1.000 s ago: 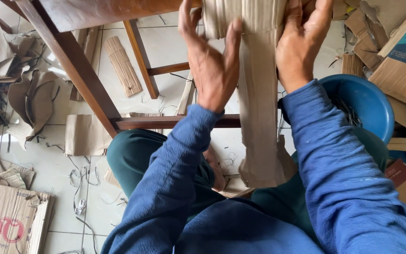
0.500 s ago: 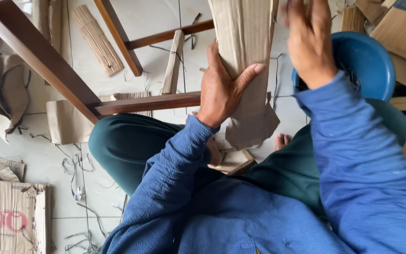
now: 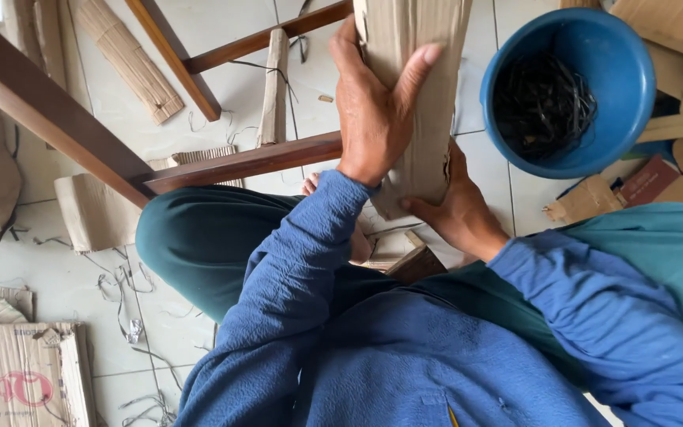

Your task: The person wraps a wooden furniture leg with corrugated cardboard and secures it by hand using multiple pieces of wire.

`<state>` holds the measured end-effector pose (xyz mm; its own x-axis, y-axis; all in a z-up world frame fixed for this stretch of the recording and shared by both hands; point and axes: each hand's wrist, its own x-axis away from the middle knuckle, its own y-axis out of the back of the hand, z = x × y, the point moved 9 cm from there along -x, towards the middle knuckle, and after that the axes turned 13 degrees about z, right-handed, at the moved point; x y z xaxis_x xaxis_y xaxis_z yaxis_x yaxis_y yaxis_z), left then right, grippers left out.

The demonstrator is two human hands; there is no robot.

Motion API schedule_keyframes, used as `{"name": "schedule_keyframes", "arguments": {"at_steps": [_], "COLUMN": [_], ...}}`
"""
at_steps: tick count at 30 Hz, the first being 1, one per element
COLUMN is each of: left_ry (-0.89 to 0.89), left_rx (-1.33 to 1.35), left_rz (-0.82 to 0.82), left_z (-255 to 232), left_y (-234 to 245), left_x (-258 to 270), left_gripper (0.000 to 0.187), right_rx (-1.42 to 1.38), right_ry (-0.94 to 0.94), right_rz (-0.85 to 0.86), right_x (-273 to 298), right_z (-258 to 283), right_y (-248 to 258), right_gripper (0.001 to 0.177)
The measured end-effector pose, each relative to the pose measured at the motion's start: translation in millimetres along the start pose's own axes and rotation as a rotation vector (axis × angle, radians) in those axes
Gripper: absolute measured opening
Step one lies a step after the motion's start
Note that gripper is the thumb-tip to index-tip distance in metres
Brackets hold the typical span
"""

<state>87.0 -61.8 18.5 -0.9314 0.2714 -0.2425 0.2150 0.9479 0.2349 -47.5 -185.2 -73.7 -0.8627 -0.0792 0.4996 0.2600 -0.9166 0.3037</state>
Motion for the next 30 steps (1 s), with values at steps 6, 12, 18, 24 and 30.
{"name": "schedule_keyframes", "arguments": {"at_steps": [6, 12, 18, 24, 30], "left_ry": [-0.013, -0.083, -0.02, -0.001, -0.188], "left_rx": [0.031, 0.123, 0.158, 0.196, -0.179], "left_rz": [-0.036, -0.045, -0.061, -0.052, -0.318], "left_z": [1, 0, -2, -11, -40], "left_y": [2, 4, 3, 11, 38], "left_x": [-14, -11, -13, -8, -18], "left_gripper": [0.075, 0.069, 0.074, 0.086, 0.09], "right_rx": [-0.051, -0.007, 0.12, 0.021, 0.024], "right_ry": [0.182, 0.135, 0.019, 0.042, 0.112], "right_rz": [-0.139, 0.09, -0.163, -0.447, -0.512], "right_x": [-13, -25, -13, -2, -3], "right_z": [-2, 5, 26, 38, 36], "right_y": [6, 6, 5, -1, 4], "right_gripper": [0.094, 0.102, 0.116, 0.117, 0.095]}}
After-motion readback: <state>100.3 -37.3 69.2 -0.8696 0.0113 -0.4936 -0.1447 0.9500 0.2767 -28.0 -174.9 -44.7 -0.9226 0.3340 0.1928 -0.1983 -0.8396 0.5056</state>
